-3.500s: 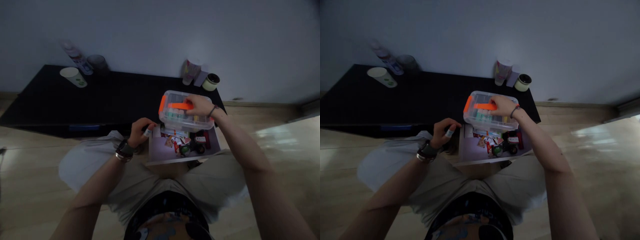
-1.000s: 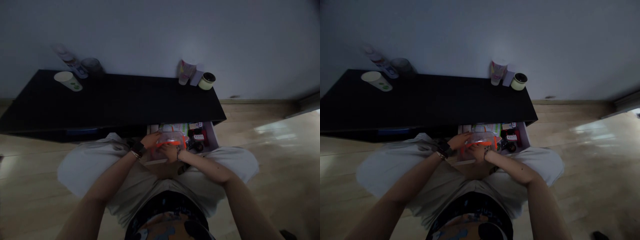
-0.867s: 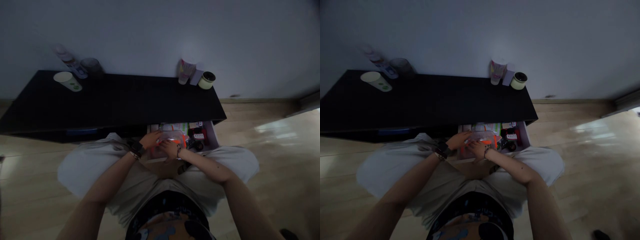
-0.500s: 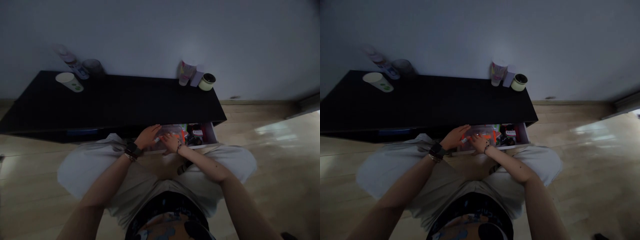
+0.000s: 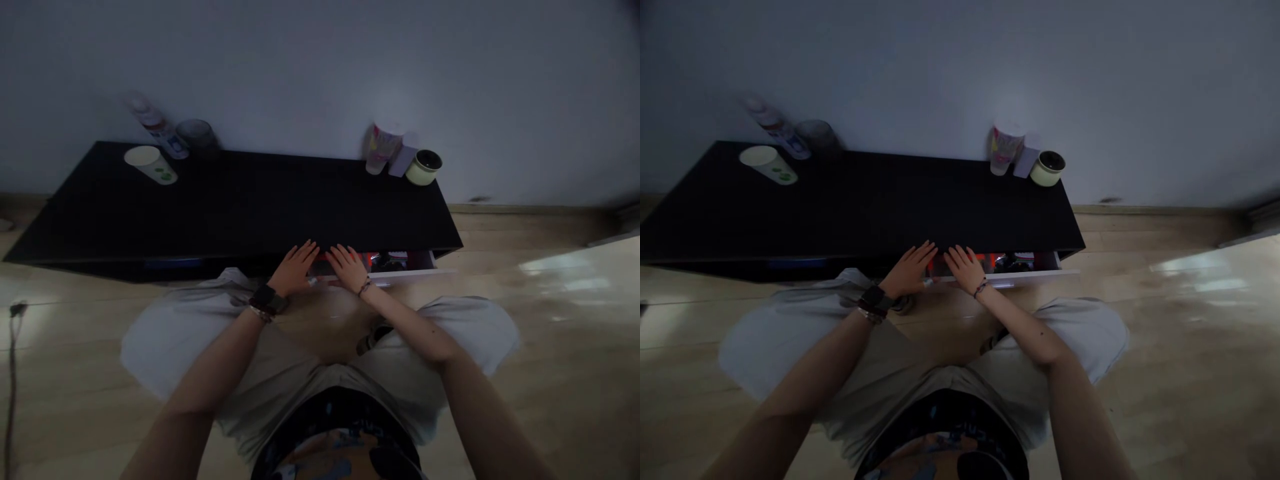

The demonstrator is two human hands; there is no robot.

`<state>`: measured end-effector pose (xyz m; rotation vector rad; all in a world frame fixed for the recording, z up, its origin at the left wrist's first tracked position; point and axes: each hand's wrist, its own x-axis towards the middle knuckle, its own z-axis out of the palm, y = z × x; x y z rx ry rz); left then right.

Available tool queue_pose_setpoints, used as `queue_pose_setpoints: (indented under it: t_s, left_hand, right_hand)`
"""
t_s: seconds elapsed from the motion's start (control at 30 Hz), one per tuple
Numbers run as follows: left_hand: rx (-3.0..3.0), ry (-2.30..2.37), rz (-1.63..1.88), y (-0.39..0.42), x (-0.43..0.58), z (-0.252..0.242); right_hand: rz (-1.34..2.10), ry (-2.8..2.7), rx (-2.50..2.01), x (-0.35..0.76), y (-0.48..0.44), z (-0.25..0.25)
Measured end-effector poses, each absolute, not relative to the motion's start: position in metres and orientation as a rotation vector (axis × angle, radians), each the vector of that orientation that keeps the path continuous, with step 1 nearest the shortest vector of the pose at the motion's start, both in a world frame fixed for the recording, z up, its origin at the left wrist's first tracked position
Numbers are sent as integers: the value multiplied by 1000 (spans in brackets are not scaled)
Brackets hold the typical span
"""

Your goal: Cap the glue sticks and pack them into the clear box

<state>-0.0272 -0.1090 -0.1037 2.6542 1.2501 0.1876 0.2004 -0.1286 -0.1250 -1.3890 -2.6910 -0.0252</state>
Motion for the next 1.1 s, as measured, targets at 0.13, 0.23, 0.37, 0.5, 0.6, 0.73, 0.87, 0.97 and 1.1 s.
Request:
queue_pose_setpoints:
  t_s: [0.13, 0.23, 0.37, 0.5, 0.6, 0.73, 0.87, 0.97, 1.1]
  left_hand:
    - [2711, 1271, 128, -106, -32, -107]
    - [2720, 1317, 153, -102, -32, -109]
    - [2702, 1378, 219, -96, -30, -111]
    - [2679, 1423, 272, -93, -27, -111]
    - [2665, 1435, 333, -92, -26, -112]
    - [2638, 1462, 443, -89, -24, -118]
    - [2638, 1466, 541, -86, -24, -128]
    - [2646, 1458, 590, -85, -25, -134]
    - [2622, 1483, 570, -86, -26, -138]
  right_hand:
    - [-38, -2608, -1482, 215, -118, -123]
    - [-40, -2539, -1562, 230, -112, -121]
    - [-59, -2487, -1601, 242, -104, -122]
    - [-51, -2499, -1576, 244, -96, -126]
    - [-48, -2513, -1563, 241, -90, -130]
    - [-57, -2495, -1550, 239, -83, -137]
    - [-87, -2468, -1531, 239, -78, -146]
    - [-129, -2434, -1515, 238, -78, -154]
    - [-155, -2423, -1512, 238, -80, -160]
